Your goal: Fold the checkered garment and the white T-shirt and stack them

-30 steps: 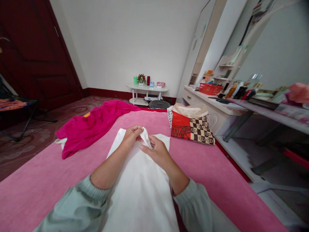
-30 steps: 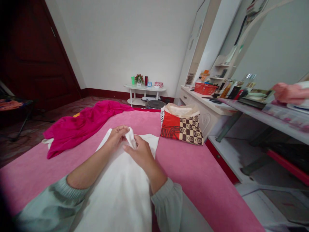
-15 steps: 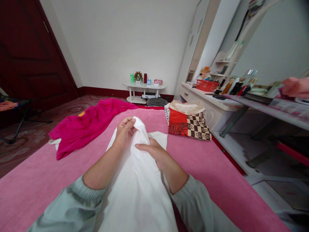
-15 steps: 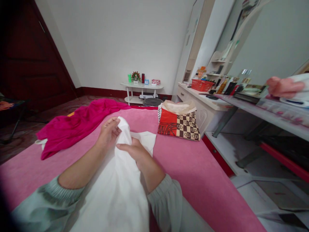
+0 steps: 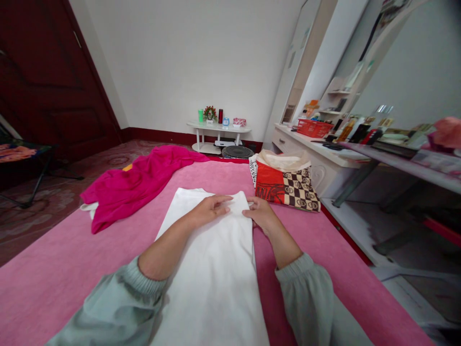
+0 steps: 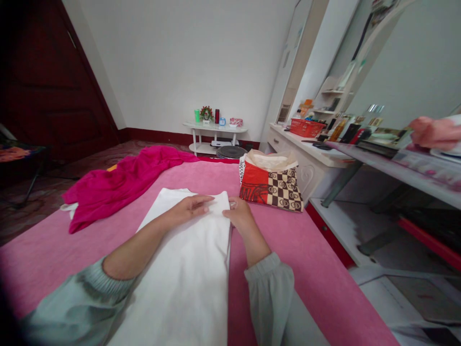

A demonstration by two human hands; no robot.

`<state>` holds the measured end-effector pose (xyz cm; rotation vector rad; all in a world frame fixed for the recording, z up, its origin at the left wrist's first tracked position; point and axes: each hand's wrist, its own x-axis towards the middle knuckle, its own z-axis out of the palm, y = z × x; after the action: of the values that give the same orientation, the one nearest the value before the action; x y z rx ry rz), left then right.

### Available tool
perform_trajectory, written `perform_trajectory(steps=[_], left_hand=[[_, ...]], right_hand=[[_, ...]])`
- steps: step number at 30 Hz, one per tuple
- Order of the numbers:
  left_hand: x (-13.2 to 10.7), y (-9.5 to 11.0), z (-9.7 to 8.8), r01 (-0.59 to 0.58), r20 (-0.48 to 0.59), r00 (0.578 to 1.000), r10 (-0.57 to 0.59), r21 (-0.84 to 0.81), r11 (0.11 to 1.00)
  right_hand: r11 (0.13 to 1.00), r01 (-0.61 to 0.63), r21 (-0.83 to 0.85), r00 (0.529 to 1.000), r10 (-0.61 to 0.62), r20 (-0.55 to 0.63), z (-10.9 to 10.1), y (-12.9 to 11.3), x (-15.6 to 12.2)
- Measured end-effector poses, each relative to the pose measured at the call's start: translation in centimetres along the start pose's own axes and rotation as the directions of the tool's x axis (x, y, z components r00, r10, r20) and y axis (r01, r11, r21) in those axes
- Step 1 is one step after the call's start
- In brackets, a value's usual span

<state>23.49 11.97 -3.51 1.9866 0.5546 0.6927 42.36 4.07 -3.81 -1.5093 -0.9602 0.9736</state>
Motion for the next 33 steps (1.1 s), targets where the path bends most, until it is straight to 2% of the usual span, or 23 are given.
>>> perform_trajectory(steps=[3,6,9,11,13,15,17,19,21,23,25,27,29,30,31,33], left_hand=[[-0.5,0.4,0.7,-0.081,0.13,0.991,0.036,0.357,0.931],[-0.9,1.3,1.7,-0.082,0.215,0.974,-0.069,0.62,0.781],[-1.0,1.8,2.4,-0.066,0.203,0.973,-0.112,0.705,0.706],[-1.0,1.5,2.4,-0.071,0.177,0.981,-0.079,0.708,0.703],[-0.9,0.9,1.9,-0.07,0.132,0.991,-0.033,0.7,0.71],[-0.8,-0.1,0.7,-0.024,0.057,0.998,-0.025,0.717,0.697],[-0.9,-1.0,-0.7,0.074,-0.035,0.997,-0.074,0.758,0.648],[-1.1,-1.9,-2.4,0.187,-0.137,0.982,-0.13,0.793,0.58],[-1.5,-2.3,-3.9,0.304,-0.265,0.953,-0.15,0.793,0.528],[-2.0,-2.4,-5.2,0.436,-0.426,0.894,-0.138,0.758,0.486],[-2.4,-2.2,-6.5,0.567,-0.578,0.806,-0.125,0.696,0.441],[-2.8,-1.9,-7.7,0.689,-0.685,0.706,-0.178,0.606,0.397],[-3.1,-1.7,-8.7,0.776,-0.72,0.621,-0.309,0.511,0.369],[-3.2,-1.6,-9.1,0.795,-0.706,0.601,-0.376,0.479,0.371],[-3.2,-1.7,-9.4,0.802,-0.681,0.594,-0.429,0.458,0.383],[-3.2,-1.8,-9.7,0.784,-0.631,0.617,-0.47,0.448,0.429]], right_hand=[[0.972,-0.043,-0.232,0.993,0.016,-0.119,-1.0,-0.1,0.4],[0.856,0.076,-0.511,0.962,-0.198,-0.189,-1.5,-1.0,0.2],[0.69,0.238,-0.683,0.882,-0.449,-0.146,-0.5,-1.8,-0.5],[0.603,0.379,-0.702,0.833,-0.552,-0.025,0.7,-1.6,-0.9],[0.519,0.472,-0.713,0.821,-0.553,0.141,1.7,-0.8,-1.2],[0.444,0.476,-0.759,0.851,-0.451,0.27,2.2,0.2,-1.4],[0.385,0.429,-0.817,0.888,-0.343,0.305,2.2,1.0,-1.3],[0.352,0.383,-0.854,0.91,-0.305,0.283,1.8,1.4,-1.2],[0.349,0.354,-0.868,0.914,-0.325,0.242,1.4,1.3,-1.2],[0.368,0.327,-0.87,0.909,-0.375,0.183,1.0,1.0,-1.2],[0.387,0.298,-0.873,0.892,-0.439,0.11,0.7,0.7,-1.3],[0.381,0.269,-0.884,0.868,-0.494,0.051,0.5,0.5,-1.3],[0.362,0.236,-0.902,0.851,-0.525,0.012,0.4,0.4,-1.4],[0.356,0.219,-0.908,0.85,-0.527,-0.002,0.3,0.4,-1.4],[0.358,0.201,-0.912,0.853,-0.522,-0.017,0.3,0.5,-1.4],[0.383,0.175,-0.907,0.867,-0.497,-0.043,0.3,0.6,-1.4]])
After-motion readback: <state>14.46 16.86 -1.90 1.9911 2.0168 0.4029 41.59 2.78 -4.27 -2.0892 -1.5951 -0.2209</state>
